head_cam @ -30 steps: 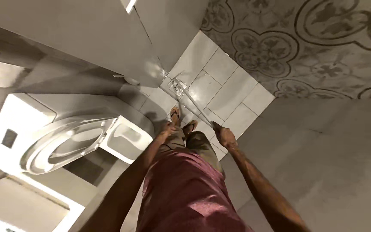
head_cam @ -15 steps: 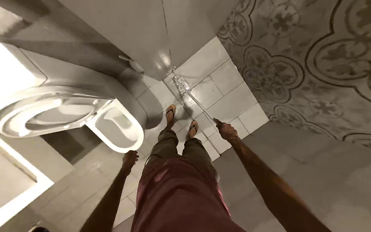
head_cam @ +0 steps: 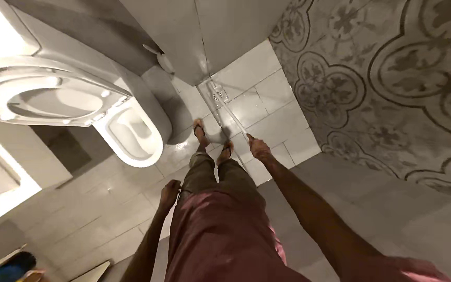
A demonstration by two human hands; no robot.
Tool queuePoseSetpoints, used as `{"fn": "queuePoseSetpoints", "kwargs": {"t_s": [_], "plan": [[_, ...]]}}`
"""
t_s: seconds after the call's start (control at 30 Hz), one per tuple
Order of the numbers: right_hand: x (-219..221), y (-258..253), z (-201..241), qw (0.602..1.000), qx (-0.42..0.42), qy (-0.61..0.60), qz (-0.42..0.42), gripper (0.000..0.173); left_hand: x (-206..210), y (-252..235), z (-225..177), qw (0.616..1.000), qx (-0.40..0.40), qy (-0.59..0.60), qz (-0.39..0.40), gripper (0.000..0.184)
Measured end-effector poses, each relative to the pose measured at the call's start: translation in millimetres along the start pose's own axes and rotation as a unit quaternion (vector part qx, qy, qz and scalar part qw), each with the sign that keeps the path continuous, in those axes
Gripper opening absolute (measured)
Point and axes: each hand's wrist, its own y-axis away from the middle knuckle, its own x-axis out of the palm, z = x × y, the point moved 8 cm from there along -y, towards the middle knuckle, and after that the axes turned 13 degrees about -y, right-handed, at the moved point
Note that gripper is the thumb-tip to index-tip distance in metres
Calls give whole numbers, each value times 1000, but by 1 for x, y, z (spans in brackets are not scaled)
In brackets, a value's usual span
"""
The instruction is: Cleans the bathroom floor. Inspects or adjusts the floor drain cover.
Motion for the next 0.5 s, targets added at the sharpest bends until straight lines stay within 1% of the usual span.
{"fn": "queuePoseSetpoints", "kwargs": {"t_s": [0.13, 0.23, 0.3, 0.4, 0.43, 0.5], "plan": [[-18, 24, -19, 999, 15, 51, 14, 51, 25, 11, 51, 997, -66, 37, 18, 38], [-29, 30, -11, 999, -4, 34, -4, 48, 36, 16, 67, 995, -82, 45, 23, 37], [-25, 21, 3, 1000, -15, 3, -18, 46, 36, 19, 63, 995, -78, 54, 12, 36], [-7, -7, 20, 999, -23, -42, -26, 47, 25, 24, 36, 998, -43, 35, 1, 35], [1, -12, 21, 998, -20, -55, -14, 48, 21, 26, 28, 999, -31, 20, 1, 35], [16, -10, 8, 999, -2, -44, 5, 49, 13, 25, 19, 1000, -9, 3, 0, 35]]}}
